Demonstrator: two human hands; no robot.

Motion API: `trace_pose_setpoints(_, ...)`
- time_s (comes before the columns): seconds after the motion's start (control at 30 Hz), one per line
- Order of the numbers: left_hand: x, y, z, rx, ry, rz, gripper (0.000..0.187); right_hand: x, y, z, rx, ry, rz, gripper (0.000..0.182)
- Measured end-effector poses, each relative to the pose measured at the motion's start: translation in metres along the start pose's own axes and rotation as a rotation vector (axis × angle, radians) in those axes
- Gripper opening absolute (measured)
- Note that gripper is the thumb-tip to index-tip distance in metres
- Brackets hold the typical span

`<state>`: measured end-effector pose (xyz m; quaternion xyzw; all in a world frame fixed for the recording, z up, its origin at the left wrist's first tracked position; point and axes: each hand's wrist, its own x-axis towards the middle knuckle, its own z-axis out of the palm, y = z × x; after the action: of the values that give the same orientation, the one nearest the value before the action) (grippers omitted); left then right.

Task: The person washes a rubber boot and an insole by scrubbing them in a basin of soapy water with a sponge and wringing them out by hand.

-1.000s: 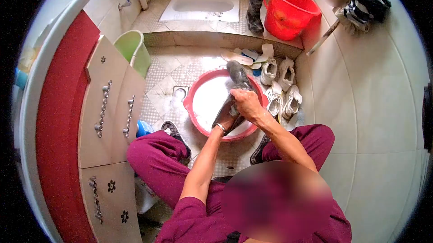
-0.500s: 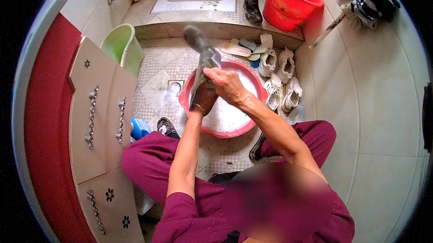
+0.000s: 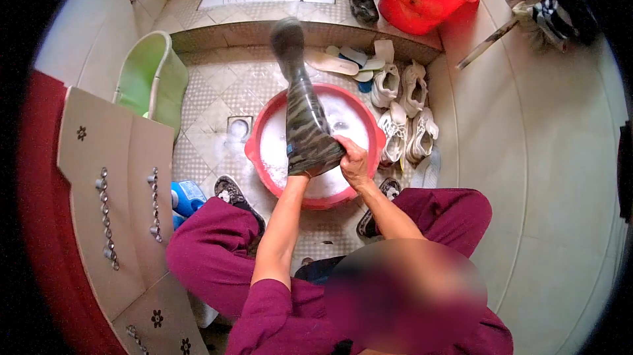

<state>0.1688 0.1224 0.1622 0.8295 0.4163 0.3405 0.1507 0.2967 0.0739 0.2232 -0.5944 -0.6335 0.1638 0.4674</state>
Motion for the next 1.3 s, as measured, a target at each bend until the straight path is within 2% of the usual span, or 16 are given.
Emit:
trace_pose_setpoints(0.07, -0.009, -0.003, 0.009, -0.101, -0.046, -0.086, 0.031, -0.015, 0.015, 0.01, 0.057, 0.064, 0.044, 0.034)
trace_pose_setpoints(0.13, -0.015, -0.006, 0.02, -0.3, -0.118, -0.24, 0.032, -0.03, 0.036, 0.019, 0.034, 0.073, 0.247, 0.036)
trace_pose_setpoints(0.2, -0.021, -0.021, 0.035, -0.297, -0.196, -0.266, 0.037, -0.045, 0.061, 0.028, 0.007, 0.068, 0.346, 0.031)
trace_pose_setpoints(0.27, -0.032, -0.034, 0.047, 0.016, -0.236, -0.175, 0.039, -0.055, 0.073, 0.038, 0.074, -0.003, 0.405, 0.027)
trace_pose_setpoints(0.33, -0.055, -0.064, 0.082, 0.148, -0.288, -0.2, 0.04, -0.081, 0.113, 0.059, 0.0, 0.026, 0.356, 0.026)
trace_pose_setpoints(0.37, -0.076, -0.084, 0.107, -0.414, -0.241, -0.435, 0.041, -0.088, 0.121, 0.067, 0.004, -0.003, 0.411, 0.032)
trace_pose_setpoints(0.43, -0.085, -0.097, 0.125, -0.972, -0.172, -0.676, 0.042, -0.08, 0.123, 0.071, 0.068, -0.049, 0.459, 0.038)
trace_pose_setpoints(0.53, -0.087, -0.097, 0.13, -1.059, -0.057, -0.724, 0.041, -0.08, 0.145, 0.08, 0.126, -0.052, 0.513, 0.035)
trace_pose_setpoints(0.57, -0.079, -0.094, 0.131, -1.095, -0.013, -0.731, 0.041, -0.076, 0.147, 0.083, 0.071, -0.011, 0.466, 0.024)
trace_pose_setpoints(0.6, -0.076, -0.09, 0.132, -1.131, 0.037, -0.749, 0.041, -0.079, 0.154, 0.086, 0.065, -0.019, 0.481, 0.024)
trace_pose_setpoints(0.67, -0.072, -0.084, 0.132, -1.171, 0.083, -0.786, 0.041, -0.09, 0.175, 0.091, -0.208, -0.207, 0.58, 0.013)
trace_pose_setpoints(0.73, -0.062, -0.085, 0.127, -0.669, -0.193, -0.599, 0.041, -0.102, 0.192, 0.101, -0.169, -0.19, 0.631, 0.012)
trace_pose_setpoints(0.87, -0.048, -0.091, 0.122, 0.337, -0.661, -0.132, 0.041, -0.103, 0.192, 0.106, -0.376, -0.418, 0.852, 0.016)
trace_pose_setpoints(0.93, -0.048, -0.093, 0.124, 0.218, -0.623, -0.077, 0.041, -0.11, 0.2, 0.11, -0.504, -0.597, 0.902, 0.018)
trace_pose_setpoints(1.03, -0.046, -0.096, 0.126, 0.076, -0.619, 0.079, 0.04, -0.117, 0.205, 0.105, -0.532, -0.817, 0.795, 0.018)
trace_pose_setpoints(1.3, -0.045, -0.098, 0.134, 0.073, -0.665, 0.062, 0.039, -0.12, 0.206, 0.095, -0.571, -1.03, 0.49, 0.021)
